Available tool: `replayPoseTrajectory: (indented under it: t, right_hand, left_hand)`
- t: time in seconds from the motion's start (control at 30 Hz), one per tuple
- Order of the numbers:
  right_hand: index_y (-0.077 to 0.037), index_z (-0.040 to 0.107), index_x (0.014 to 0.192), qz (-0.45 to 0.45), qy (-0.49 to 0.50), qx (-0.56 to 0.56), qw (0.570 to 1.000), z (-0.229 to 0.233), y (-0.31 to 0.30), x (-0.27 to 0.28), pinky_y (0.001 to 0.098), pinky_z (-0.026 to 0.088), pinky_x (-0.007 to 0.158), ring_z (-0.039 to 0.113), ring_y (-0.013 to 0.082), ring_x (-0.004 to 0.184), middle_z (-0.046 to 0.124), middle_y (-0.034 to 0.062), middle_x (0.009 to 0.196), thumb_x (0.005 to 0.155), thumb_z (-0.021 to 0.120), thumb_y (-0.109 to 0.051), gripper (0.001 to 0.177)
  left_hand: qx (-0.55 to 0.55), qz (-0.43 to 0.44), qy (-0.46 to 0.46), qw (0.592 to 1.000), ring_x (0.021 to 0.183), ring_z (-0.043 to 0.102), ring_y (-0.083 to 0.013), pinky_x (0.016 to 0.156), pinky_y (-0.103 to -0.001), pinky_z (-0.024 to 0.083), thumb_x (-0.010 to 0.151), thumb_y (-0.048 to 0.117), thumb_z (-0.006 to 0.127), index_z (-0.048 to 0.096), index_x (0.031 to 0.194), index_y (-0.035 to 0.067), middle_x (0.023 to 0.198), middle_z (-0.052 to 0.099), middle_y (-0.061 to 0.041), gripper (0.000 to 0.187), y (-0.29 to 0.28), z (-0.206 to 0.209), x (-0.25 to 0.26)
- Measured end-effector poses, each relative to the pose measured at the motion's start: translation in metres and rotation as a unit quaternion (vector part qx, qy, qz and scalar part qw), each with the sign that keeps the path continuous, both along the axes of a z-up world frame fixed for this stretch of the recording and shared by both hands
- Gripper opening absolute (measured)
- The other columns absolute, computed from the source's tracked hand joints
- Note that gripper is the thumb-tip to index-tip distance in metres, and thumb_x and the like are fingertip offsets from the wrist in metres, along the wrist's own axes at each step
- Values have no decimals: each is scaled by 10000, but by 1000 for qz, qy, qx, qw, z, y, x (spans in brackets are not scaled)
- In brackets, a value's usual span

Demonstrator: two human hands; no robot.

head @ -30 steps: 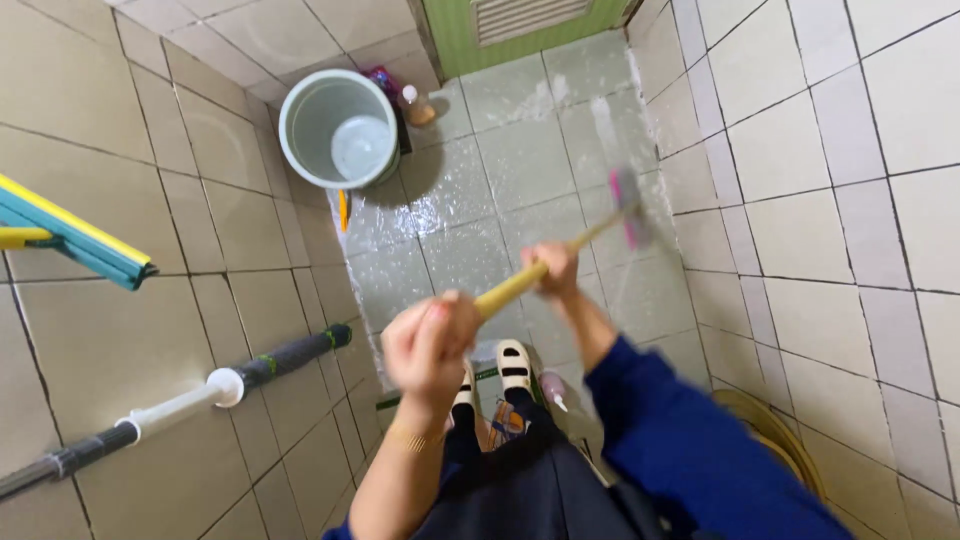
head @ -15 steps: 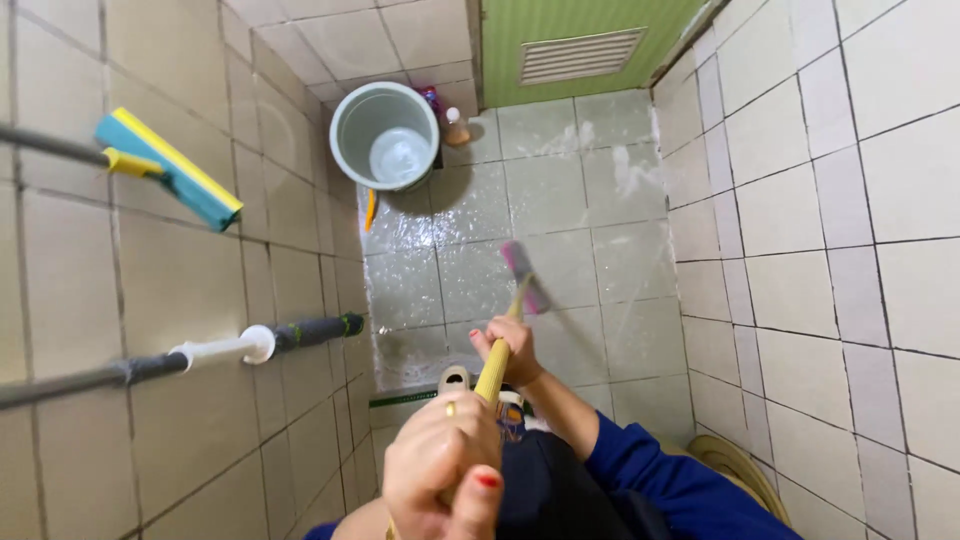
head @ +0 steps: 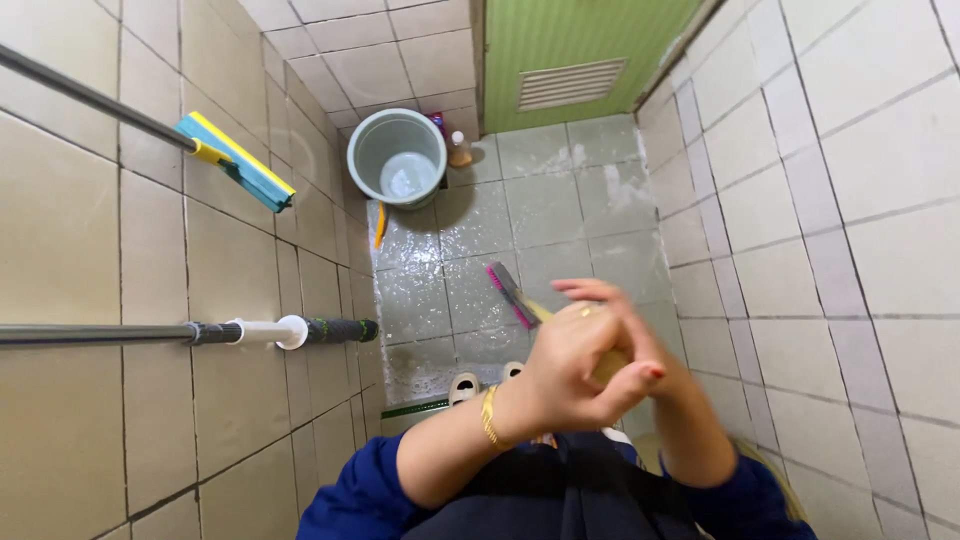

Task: The person scrubs a tiled bathroom floor with a long-handled brush, repeatedly adding water from a bucket using a small scoop. They move the brush back and forth across the floor, occasionally stepping over a drain grate and repositioning the bucket.

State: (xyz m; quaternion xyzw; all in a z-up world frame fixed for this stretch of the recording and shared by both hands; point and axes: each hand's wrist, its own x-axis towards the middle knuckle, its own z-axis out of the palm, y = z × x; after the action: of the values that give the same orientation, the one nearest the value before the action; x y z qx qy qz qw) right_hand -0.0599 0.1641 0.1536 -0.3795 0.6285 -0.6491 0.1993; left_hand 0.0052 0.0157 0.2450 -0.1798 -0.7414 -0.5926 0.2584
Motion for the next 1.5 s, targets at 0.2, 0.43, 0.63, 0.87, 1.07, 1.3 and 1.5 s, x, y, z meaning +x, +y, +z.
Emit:
replayPoseTrajectory:
  t: [0.2, 0.43, 0.63, 0.87, 1.07, 1.3, 1.5]
  right_hand:
    - [-97, 436, 1420, -215, 89, -112, 966, 72, 50, 62, 502, 301, 1301, 423, 334, 1456, 414, 213, 1533, 990, 636, -527, 640]
    - [-41, 451, 1300, -364, 141, 1, 921, 81, 32, 122, 486, 311, 1349, 594, 239, 1271, 582, 131, 1300, 877, 744, -290, 572]
    - [-133, 455, 1017, -450, 48, -126, 883, 76, 27, 161, 333, 512, 871, 517, 124, 760, 522, -2, 780, 1017, 587, -143, 133]
    - [-98, 531, 777, -369, 88, -186, 907, 63, 17, 177, 277, 449, 571, 464, 127, 542, 535, 3, 629, 915, 622, -154, 175]
    - [-117, 512, 814, -374, 88, -199, 902, 60, 19, 177, 289, 470, 602, 438, 114, 546, 521, -8, 636, 901, 571, -137, 106]
    - [-111, 498, 749, -356, 115, -164, 913, 67, 15, 180, 309, 484, 560, 434, 137, 494, 518, -1, 583, 874, 554, -99, 138]
    - [-95, 503, 788, -394, 136, -222, 882, 24, 7, 154, 315, 463, 541, 444, 144, 538, 524, 13, 623, 871, 533, -74, 91]
  left_hand:
    - [13, -180, -51, 982, 658, 520, -220, 721, -338, 460, 842, 488, 666, 526, 851, 85, 725, 533, -23, 426, 12, -4, -10]
    - [35, -353, -71, 932, 765, 587, -199, 722, -323, 494, 753, 338, 839, 591, 964, 83, 883, 614, -44, 413, 54, -101, -19]
    - [-159, -373, -95, 909, 521, 541, -254, 567, -353, 468, 696, 196, 806, 544, 665, 115, 575, 574, -26, 276, 64, -191, -2]
    - [-280, -306, -73, 907, 532, 605, -221, 590, -341, 482, 910, 341, 725, 573, 641, 182, 548, 593, 10, 347, 53, -223, 34]
    - [-292, -251, -81, 919, 498, 605, -231, 546, -339, 478, 923, 343, 690, 614, 647, 190, 541, 614, 5, 325, 59, -234, 41]
    - [-246, -200, -43, 947, 509, 597, -299, 496, -385, 447, 868, 235, 717, 574, 641, 181, 525, 566, -41, 274, 55, -230, 48]
    - [-274, -171, -32, 946, 490, 514, -143, 623, -278, 473, 846, 259, 710, 570, 612, 252, 494, 505, 70, 272, 57, -284, 11]
